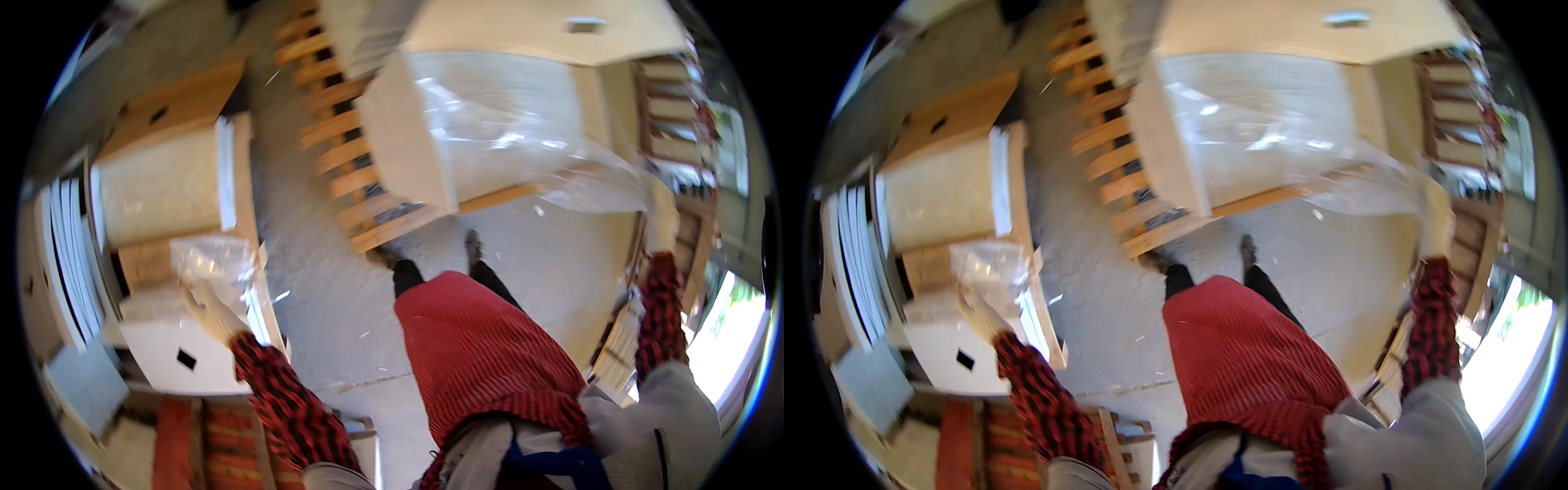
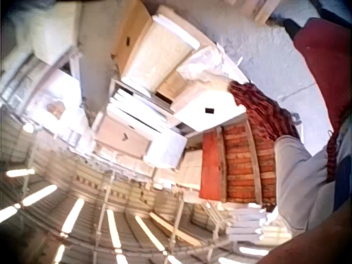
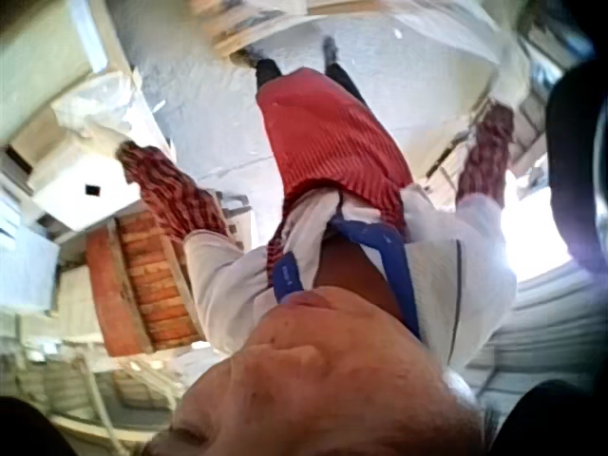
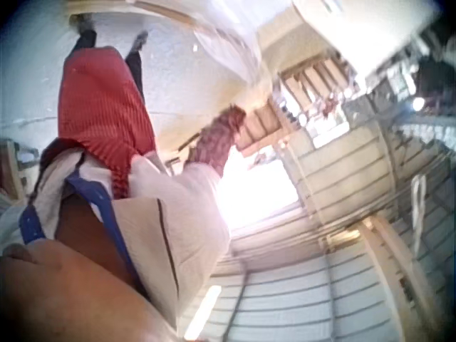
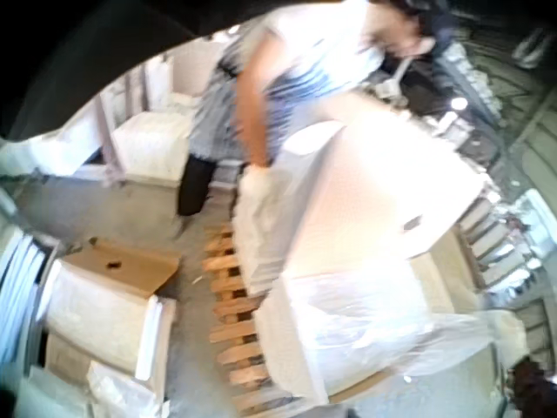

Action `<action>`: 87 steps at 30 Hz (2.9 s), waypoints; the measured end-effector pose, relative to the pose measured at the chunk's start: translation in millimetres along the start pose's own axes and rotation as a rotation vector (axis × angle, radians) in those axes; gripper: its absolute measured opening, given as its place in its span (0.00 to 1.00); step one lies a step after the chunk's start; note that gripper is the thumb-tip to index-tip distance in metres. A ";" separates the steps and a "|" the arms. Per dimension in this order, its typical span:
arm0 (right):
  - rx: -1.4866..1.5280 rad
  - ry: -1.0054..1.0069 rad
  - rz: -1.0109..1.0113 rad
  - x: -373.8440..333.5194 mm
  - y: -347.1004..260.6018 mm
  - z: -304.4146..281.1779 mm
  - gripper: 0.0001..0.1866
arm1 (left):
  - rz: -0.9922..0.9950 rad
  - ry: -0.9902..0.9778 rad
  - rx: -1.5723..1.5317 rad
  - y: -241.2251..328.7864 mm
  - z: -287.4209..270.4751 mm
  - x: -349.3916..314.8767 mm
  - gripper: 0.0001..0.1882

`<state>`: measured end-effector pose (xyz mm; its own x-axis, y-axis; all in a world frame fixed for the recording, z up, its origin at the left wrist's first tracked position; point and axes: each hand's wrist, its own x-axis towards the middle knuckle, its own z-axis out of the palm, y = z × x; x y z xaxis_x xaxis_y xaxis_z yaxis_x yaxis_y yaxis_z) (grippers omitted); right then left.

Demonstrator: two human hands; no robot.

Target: The person places flat white furniture panels into cardboard boxes. They wrap each panel in a clear plastic bag before inserting it into the box. The person works in a warehouse environment, handling multiple panels and boxes sequentially.

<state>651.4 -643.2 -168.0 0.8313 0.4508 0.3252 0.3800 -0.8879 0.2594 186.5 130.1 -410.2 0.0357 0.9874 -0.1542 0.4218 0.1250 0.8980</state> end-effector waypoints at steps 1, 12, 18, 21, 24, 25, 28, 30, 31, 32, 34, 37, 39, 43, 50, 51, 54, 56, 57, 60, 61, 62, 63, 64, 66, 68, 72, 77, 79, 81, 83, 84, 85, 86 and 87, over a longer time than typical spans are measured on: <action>0.005 0.030 -0.113 16.7 -74.1 -14.5 0.18 | 0.072 -0.005 0.021 40.4 0.2 -39.2 0.37; 1.399 -0.382 0.257 52.8 -136.0 -229.2 0.12 | 1.483 -0.985 0.143 426.2 156.8 -368.4 0.58; 1.462 -0.343 0.121 81.7 -173.5 -251.3 0.11 | 1.063 -1.640 -0.174 461.1 185.6 -394.7 0.62; 1.450 -0.201 -0.022 78.2 -168.2 -249.3 0.13 | 0.666 -2.113 -0.413 434.4 212.7 -387.8 0.47; 1.359 -0.158 -0.070 77.4 -167.0 -242.4 0.13 | 0.550 -2.174 0.030 461.3 173.1 -368.8 0.30; 1.314 -0.089 -0.089 77.0 -165.5 -238.7 0.13 | 0.542 -2.168 0.135 469.4 164.2 -365.5 0.25; 1.339 -0.009 -0.051 81.7 -162.8 -225.8 0.15 | 0.539 -2.057 0.353 484.4 135.6 -333.2 0.15; 1.325 0.036 -0.046 80.2 -164.4 -221.2 0.15 | 0.541 -1.893 0.419 473.2 103.7 -313.3 0.09; 1.372 0.050 -0.021 76.9 -166.3 -219.8 0.15 | 0.566 -1.821 0.396 462.5 91.8 -311.8 0.09; 1.417 0.065 0.009 73.5 -166.9 -217.3 0.14 | 0.591 -1.753 0.374 451.3 81.8 -312.3 0.08; 1.392 0.062 0.013 79.4 -173.4 -207.1 0.13 | 0.650 -1.611 0.364 433.4 62.7 -302.5 0.14; 1.598 0.133 -0.313 84.4 -184.3 -179.7 0.16 | 0.951 -1.301 -0.018 406.0 63.8 -308.9 0.32; 1.605 0.019 -0.346 77.3 -182.3 -181.9 0.15 | 0.949 -1.311 -0.152 413.2 75.0 -332.5 0.54; 1.531 -0.076 -0.380 85.1 -189.6 -225.2 0.15 | 1.080 -1.498 0.117 456.4 107.1 -364.1 0.57; 1.323 0.146 -0.283 88.9 -162.6 -209.8 0.15 | 0.445 -1.685 0.503 400.8 89.8 -329.6 0.15; 1.044 0.306 -0.350 93.8 -159.2 -198.5 0.15 | 0.432 -1.654 0.422 371.9 86.1 -306.8 0.12; 1.252 0.091 -0.025 88.8 -162.2 -190.4 0.16 | 0.539 -1.572 0.436 329.8 70.3 -272.8 0.13; 1.272 0.009 0.035 90.2 -163.3 -177.1 0.16 | 0.637 -1.504 0.509 317.6 61.6 -256.3 0.15; 1.247 -0.036 0.102 87.8 -162.9 -169.5 0.16 | 0.596 -1.475 0.548 312.3 59.1 -251.7 0.15; 1.173 -0.150 0.265 75.8 -156.1 -143.9 0.16 | 0.563 -1.408 0.699 299.5 53.8 -240.6 0.16; 1.160 -0.172 0.294 69.4 -151.2 -131.9 0.16 | 0.613 -1.392 0.771 297.3 52.3 -235.6 0.16; 1.146 -0.195 0.322 62.2 -146.6 -118.5 0.16 | 0.663 -1.374 0.843 294.1 50.9 -233.3 0.16; 1.134 -0.229 0.360 53.4 -141.7 -101.3 0.17 | 0.603 -1.388 0.864 289.3 51.6 -233.3 0.16; 1.124 -0.261 0.395 44.4 -138.4 -84.9 0.17 | 0.543 -1.397 0.885 285.8 49.1 -232.4 0.17; 1.089 -0.347 0.473 28.5 -136.3 -60.3 0.18 | 0.534 -1.389 0.955 274.3 47.2 -230.2 0.17; 1.037 -0.442 0.553 18.9 -138.1 -48.5 0.19 | 0.578 -1.343 1.058 265.9 42.1 -226.7 0.15; 1.063 -0.454 0.587 11.1 -141.1 -24.1 0.20 | 1.063 -1.251 0.735 230.3 46.8 -200.7 0.12; 1.074 -0.525 0.554 16.2 -141.5 15.5 0.19 | 0.183 -1.412 0.222 192.3 68.2 -191.6 0.10; 0.972 -0.528 0.396 11.1 -151.0 42.0 0.18 | 0.068 -1.648 0.331 123.5 54.0 -172.3 0.11; 0.771 -0.461 0.116 -35.8 -119.8 92.5 0.16 | -0.065 -1.772 0.743 100.3 64.6 -197.2 0.12; 0.565 -0.699 -0.034 -74.2 -109.4 97.4 0.13 | -0.133 -1.674 1.059 123.2 75.1 -230.6 0.16; 0.572 -0.847 0.127 -76.4 -111.0 89.6 0.13 | -0.287 -1.646 1.015 118.2 72.4 -232.4 0.18; 0.570 -0.988 0.294 -74.0 -113.4 80.7 0.13 | -0.437 -1.613 0.969 122.5 73.3 -238.2 0.20; 0.473 -1.002 0.192 -65.9 -112.6 73.7 0.14 | -0.393 -1.643 1.071 128.5 79.3 -238.0 0.20; 0.390 -1.010 0.073 -43.7 -117.9 66.1 0.14 | -0.362 -1.688 1.047 127.9 80.1 -231.0 0.19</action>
<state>597.1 -564.3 -273.0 0.7392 0.2705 -0.6168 0.2708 -0.9579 -0.0955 304.8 -89.8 -292.7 0.2298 -0.2053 -0.9513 0.8416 -0.4490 0.3002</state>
